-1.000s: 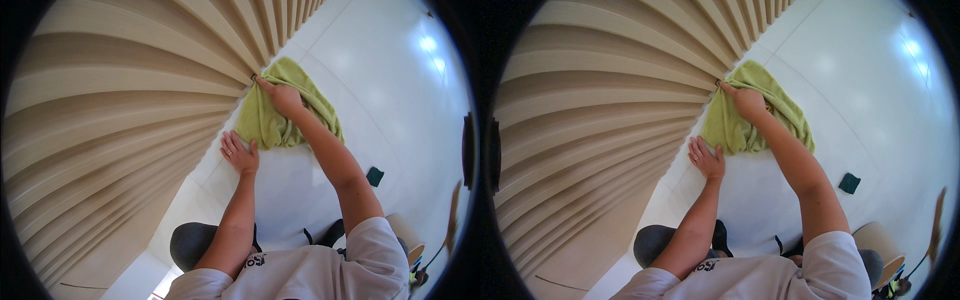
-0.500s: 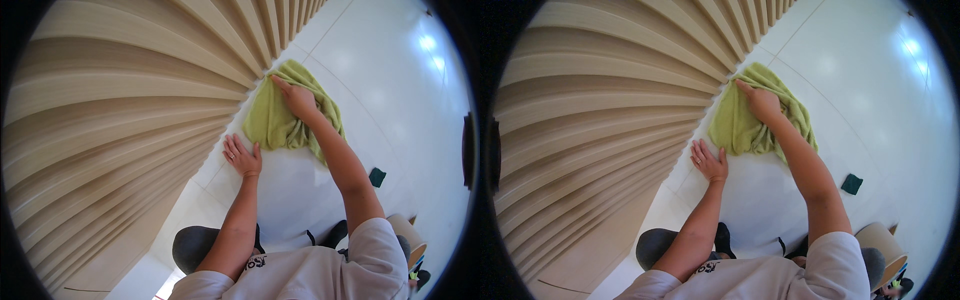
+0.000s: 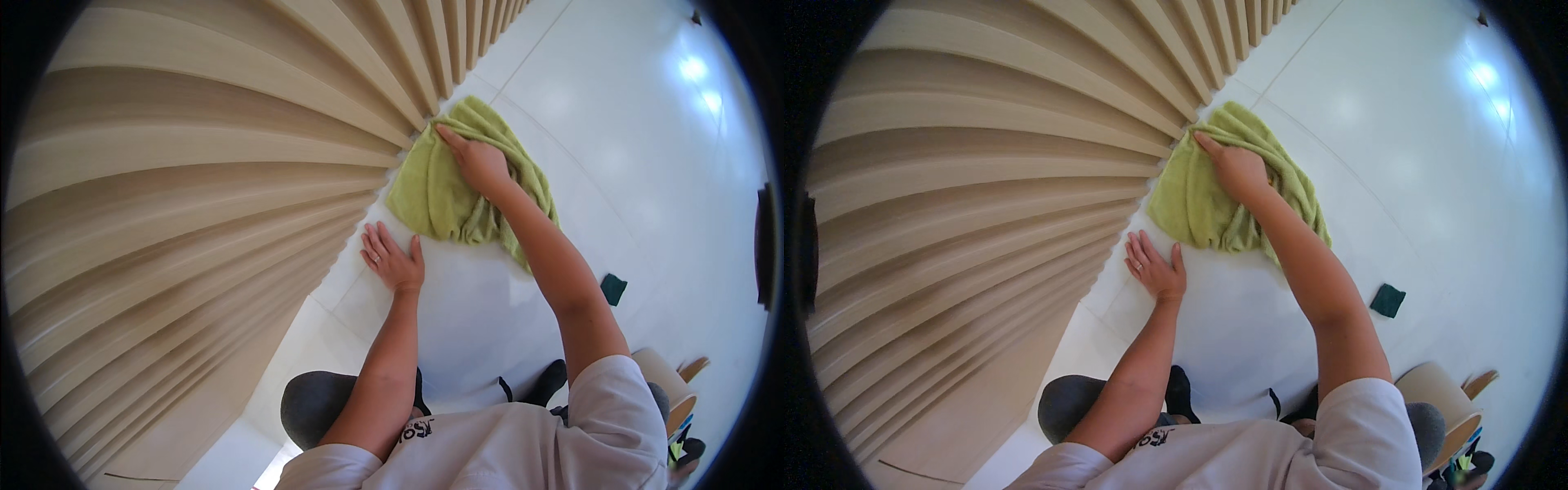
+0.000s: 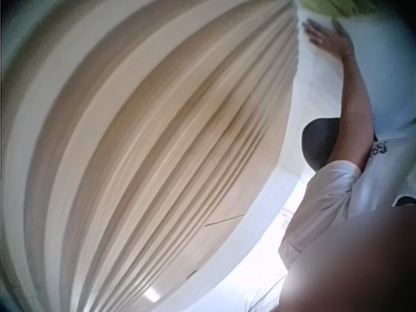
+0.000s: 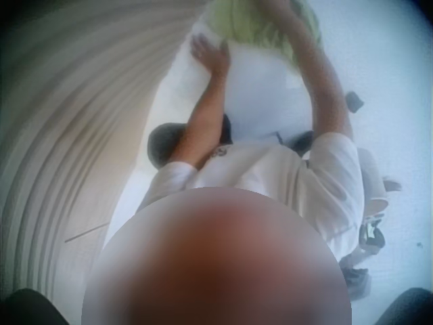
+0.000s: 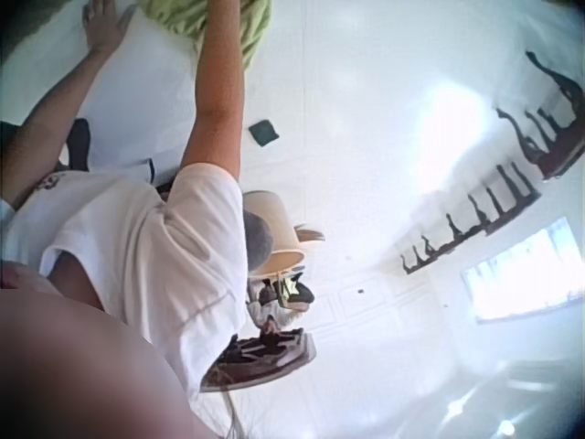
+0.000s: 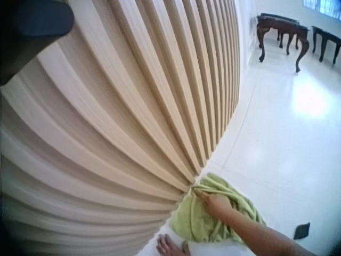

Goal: The person wipes a white floor tile using a green cloth, then uses a yellow scraper tool to clean the crevices of a wooden-slatted wall where it meets the floor.

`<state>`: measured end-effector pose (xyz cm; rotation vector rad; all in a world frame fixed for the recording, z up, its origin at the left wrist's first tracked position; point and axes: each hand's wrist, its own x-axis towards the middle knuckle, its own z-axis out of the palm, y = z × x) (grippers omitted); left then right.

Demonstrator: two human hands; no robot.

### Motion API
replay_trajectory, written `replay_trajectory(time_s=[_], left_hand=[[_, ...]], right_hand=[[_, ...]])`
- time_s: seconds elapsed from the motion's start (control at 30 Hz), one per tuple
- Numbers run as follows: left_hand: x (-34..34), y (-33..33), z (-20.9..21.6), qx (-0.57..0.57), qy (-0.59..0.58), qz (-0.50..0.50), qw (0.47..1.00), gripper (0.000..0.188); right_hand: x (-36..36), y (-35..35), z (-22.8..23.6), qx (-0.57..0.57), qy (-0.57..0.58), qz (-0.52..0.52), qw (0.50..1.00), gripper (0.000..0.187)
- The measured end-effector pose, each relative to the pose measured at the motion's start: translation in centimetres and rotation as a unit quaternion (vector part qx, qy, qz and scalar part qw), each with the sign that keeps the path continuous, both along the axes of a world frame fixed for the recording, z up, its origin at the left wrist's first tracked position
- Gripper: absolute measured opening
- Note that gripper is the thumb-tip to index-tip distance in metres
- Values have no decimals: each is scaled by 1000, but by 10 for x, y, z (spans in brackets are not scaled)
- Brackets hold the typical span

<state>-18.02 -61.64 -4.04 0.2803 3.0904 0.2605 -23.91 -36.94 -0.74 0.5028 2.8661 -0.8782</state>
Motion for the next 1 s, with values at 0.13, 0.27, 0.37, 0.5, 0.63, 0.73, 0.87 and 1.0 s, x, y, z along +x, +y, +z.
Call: replay_trajectory(time_s=[0.13,0.27,0.37,0.5,0.63,0.73,0.87,1.0], left_hand=[[2,3,-2,-8,8,-2,1000,78],[-2,-6,-2,-20,14,4,1000,78],[-1,-2,-3,-18,14,1,1000,78],[1,1,-4,-14,13,-6,1000,78],[1,-2,-4,-15,14,0,1000,78],[-1,-3,-5,-16,25,-3,1000,78],[2,4,-5,-11,21,-8,1000,77],[0,2,-5,-6,13,-5,1000,77]], right_hand=[[-17,-7,-3,-9,-14,-30,999,58],[2,-26,1,-11,-60,-40,997,62],[5,-22,0,1,-46,-49,998,64],[-16,-17,3,16,-66,-55,996,66],[4,-27,3,-22,-91,-43,995,66],[15,-28,5,-28,-74,-33,996,65],[-14,-14,6,-21,-49,-46,998,63],[-12,-7,0,-36,-34,-15,999,61]])
